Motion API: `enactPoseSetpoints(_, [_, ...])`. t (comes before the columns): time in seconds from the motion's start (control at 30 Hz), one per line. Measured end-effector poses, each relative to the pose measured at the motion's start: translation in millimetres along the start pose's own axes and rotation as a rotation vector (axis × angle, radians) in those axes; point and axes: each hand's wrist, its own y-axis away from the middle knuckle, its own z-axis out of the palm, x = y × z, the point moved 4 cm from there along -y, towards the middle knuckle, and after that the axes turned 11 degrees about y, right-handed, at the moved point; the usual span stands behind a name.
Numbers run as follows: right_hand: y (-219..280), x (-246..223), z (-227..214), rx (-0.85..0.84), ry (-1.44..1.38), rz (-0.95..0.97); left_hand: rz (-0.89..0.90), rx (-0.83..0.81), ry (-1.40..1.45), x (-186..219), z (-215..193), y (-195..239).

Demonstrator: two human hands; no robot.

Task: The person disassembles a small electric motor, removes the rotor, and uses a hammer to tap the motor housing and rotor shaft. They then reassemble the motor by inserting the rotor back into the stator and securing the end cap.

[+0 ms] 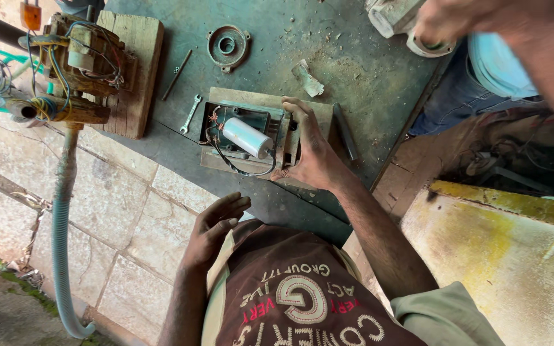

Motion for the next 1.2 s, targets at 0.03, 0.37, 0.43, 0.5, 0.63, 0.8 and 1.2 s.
enactPoseSetpoints(0.03, [1.4, -0.6, -0.2, 0.007, 0.004, -0.009, 0.003, -0.005, -0.006, -0.3, 0.2, -0.1])
enactPoseSetpoints(0.37, [9.1, 4.8, 2.3, 0.007, 0.08, -0.013, 0.071, 0.032, 0.068, 12.4, -12.4, 1.5])
enactPoseSetpoints(0.43, [16.8, 7.1, -4.7, 0.072, 0.072, -0.037, 0.094, 0.036, 0.101, 14.4, -17.8, 2.5])
enactPoseSetpoints(0.5, [27.2, 14.5, -14.0, 0.103, -0.039, 0.039, 0.126, 0.048, 0.129, 15.4, -22.4, 1.6])
enactPoseSetpoints(0.63, [56.6, 32.6, -25.8, 0.141, -0.375, 0.308, 0.14, 0.089, 0.201, 12.6, -31.0, 3.1])
enactPoseSetpoints(0.8, [90.0, 44.0, -33.1, 0.246, -0.519, 0.427, 0.162, 0.099, 0.261, 11.3, -37.8, 2.5])
enactPoseSetpoints(1.2, [74.9, 12.4, -8.6, 0.268, -0.22, 0.253, 0.374, 0.167, 0.008, 54.6, -33.6, -29.6])
